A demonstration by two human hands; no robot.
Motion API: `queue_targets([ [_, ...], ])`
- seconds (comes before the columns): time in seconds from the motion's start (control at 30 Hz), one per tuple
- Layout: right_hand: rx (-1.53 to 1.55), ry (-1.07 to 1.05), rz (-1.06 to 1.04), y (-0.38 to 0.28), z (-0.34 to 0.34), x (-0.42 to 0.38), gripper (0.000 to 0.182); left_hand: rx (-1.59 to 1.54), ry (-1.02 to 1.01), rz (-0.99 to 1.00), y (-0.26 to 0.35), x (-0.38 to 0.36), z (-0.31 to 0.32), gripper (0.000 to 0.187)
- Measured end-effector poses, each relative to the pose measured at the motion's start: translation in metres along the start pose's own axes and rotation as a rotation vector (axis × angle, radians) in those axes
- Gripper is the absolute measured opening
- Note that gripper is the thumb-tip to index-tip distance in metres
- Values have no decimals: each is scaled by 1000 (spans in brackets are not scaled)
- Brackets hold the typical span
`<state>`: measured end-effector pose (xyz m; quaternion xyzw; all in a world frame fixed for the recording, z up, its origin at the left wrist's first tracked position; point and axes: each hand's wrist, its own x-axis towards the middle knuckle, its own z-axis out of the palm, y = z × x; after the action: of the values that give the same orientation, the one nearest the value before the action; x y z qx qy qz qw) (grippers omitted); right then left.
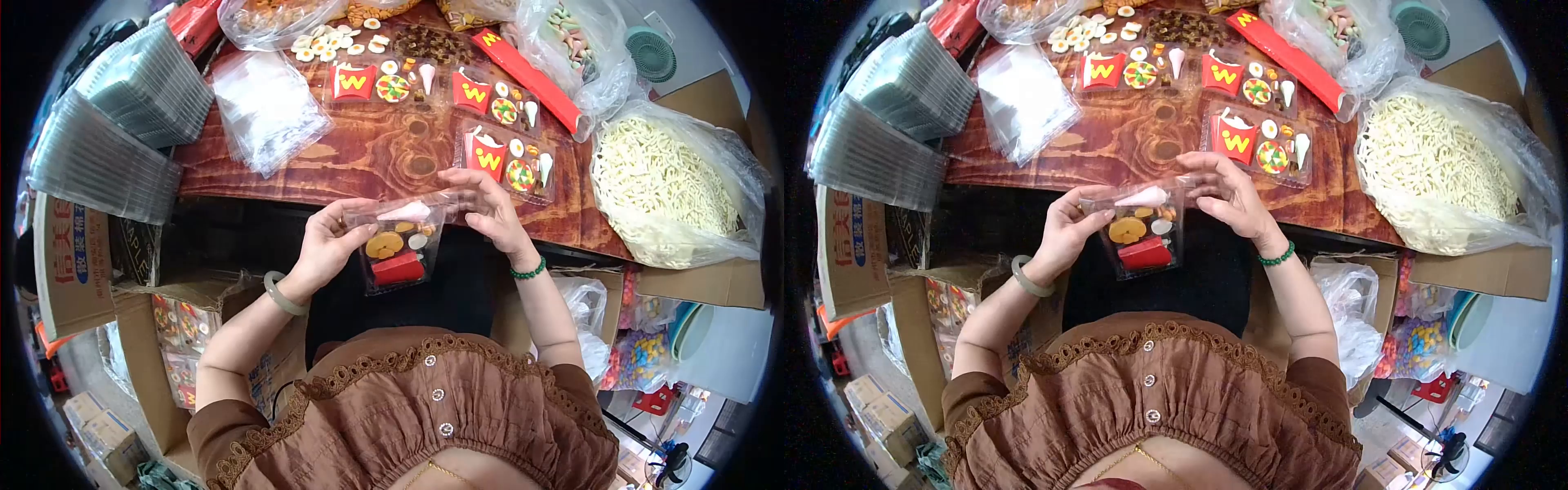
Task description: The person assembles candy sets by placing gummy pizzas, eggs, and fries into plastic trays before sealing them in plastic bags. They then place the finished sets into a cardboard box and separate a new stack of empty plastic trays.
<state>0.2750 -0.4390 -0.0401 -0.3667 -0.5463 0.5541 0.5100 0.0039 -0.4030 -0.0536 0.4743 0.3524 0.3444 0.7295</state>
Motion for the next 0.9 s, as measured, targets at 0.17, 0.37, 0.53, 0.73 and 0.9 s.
queue_targets([
  [0.17,-258,-4,209,-3,1,4,23,250,70,308,30,-39,14,37],
  [0.37,-102,-574,215,-15,7,22,56,936,-260,1104,79,-68,53,33],
  [0.53,1,-520,599,-54,13,41,55,703,-499,860,62,-45,55,44],
  [0.73,-1034,-726,496,-20,32,35,50,1192,-468,583,-11,-15,7,48],
  [0.9,-1011,-433,-142,-79,106,147,33,1047,-461,622,-10,-5,-13,39],
])
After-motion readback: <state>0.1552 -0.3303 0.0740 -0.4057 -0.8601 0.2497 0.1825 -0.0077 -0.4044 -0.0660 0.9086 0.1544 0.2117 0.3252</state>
